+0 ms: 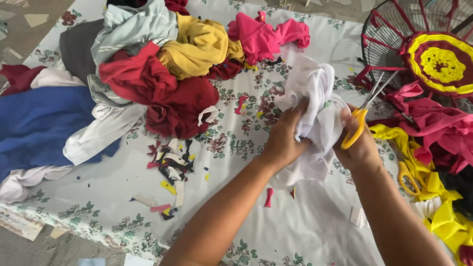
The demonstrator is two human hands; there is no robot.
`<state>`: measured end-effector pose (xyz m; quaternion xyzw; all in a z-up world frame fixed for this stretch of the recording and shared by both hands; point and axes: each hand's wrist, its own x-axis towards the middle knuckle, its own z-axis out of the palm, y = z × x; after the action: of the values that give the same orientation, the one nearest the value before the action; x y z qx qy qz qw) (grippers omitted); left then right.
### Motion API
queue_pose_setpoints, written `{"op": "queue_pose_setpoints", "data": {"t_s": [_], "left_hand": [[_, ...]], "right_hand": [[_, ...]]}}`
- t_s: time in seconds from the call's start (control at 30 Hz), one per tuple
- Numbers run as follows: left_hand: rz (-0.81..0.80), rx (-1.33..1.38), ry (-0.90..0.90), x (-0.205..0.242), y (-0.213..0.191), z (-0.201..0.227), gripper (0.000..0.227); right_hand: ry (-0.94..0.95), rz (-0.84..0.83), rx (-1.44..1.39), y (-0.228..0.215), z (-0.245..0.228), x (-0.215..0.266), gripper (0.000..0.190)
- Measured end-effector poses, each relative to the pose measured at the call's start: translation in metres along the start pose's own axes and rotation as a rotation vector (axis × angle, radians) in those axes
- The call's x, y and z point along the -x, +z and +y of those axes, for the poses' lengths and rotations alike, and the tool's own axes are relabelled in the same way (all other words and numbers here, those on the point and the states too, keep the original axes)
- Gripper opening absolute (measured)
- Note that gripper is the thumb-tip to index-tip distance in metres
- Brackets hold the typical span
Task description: Cutting old clothing items into strips using scissors for rug making.
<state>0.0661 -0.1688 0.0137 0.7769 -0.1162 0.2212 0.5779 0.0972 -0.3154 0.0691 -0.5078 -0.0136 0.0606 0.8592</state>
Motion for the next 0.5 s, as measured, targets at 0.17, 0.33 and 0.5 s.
{"op": "queue_pose_setpoints", "data": {"t_s": [0.17,0.33,0.5], "left_hand": [[-0.086,-0.115,0.043,-0.011,0.003,-0.014,0.096],[-0.286,-0.032,-0.072,-0.021,-0.037,0.010,0.090],[-0.219,-0.626,-0.003,-0.051,-0.116,0.034,0.054]], "right_hand": [[-0.156,-0.139,0.180,-0.011,0.014,-0.008,0.055],[-0.129,-0.146,0.093,-0.033,0.043,-0.015,0.054],[-0.154,0.030,0.096,-0.051,0.065,-0.019,0.051]]}}
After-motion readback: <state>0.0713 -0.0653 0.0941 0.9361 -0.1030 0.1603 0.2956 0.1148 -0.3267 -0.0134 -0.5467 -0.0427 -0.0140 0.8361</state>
